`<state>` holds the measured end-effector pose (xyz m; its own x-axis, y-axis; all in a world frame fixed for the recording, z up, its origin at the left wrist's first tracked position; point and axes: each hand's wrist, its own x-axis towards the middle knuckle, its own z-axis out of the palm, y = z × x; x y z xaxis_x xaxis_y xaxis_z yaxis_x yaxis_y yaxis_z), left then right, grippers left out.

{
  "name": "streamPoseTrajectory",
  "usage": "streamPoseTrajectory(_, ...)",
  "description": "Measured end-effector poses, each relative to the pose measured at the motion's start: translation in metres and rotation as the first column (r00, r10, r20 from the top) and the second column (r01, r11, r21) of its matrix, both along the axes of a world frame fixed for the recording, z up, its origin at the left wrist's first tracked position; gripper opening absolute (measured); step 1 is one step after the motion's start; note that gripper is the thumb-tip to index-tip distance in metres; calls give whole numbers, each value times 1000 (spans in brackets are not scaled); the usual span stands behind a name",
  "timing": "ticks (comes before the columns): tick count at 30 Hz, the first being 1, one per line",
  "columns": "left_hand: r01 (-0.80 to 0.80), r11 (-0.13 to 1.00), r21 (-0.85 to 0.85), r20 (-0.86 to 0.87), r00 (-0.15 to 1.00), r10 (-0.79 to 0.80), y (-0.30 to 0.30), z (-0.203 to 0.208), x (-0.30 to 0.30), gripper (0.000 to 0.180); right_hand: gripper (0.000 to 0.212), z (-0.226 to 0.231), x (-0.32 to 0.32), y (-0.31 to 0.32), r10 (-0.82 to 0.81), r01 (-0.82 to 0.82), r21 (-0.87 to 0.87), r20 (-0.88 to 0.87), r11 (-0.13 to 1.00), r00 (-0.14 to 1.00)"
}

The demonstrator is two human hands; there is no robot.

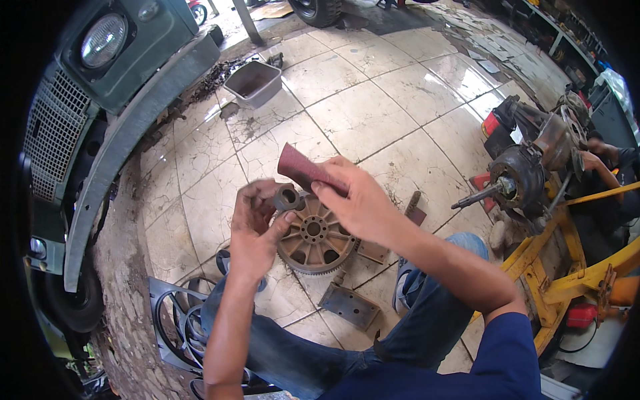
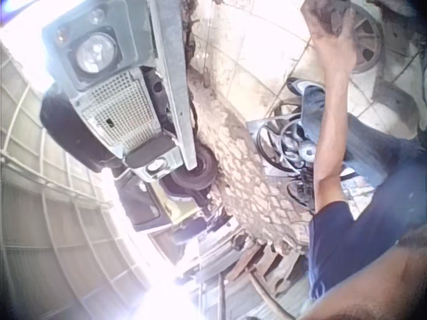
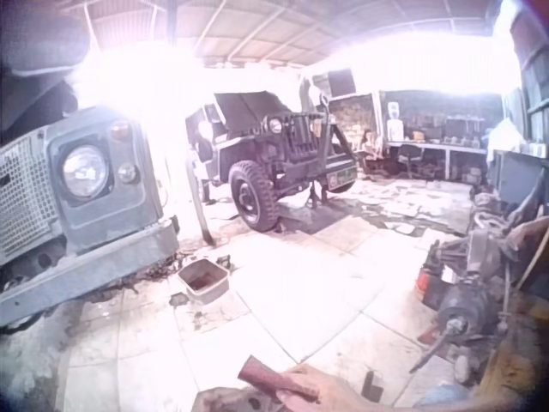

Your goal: The person sits on the floor and uses a sanding block to smooth the surface of a small cylindrical metal part. They repeatedly rub the part against the sandpaper, rotate it to cover different sides, and occasionally inspect the surface.

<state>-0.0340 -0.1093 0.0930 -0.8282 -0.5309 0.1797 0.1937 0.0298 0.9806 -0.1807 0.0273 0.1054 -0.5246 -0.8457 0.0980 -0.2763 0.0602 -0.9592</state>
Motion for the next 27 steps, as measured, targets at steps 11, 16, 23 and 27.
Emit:
streamPoseTrajectory(11, -312, 653, 690, 25, 912, 409, 72, -81, 28, 47, 54, -53, 50, 2, 243, -309, 31, -697, 950, 675)
streamPoseTrajectory(16, -180, 592, 786, -57, 932, 358, 83, -107, 22, 51, 54, -82, 51, 10, 289, -265, 129, -588, 956, 756)
streamPoseTrajectory(23, -348, 700, 623, 39, 908, 416, 96, -106, 9, 45, 50, -61, 33, 18, 404, -394, 90, -241, 915, 883)
streamPoseTrajectory(27, -459, 788, 411, 124, 884, 451, 99, -102, 9, 32, 46, -56, 32, 10, 318, -310, 99, -76, 946, 945)
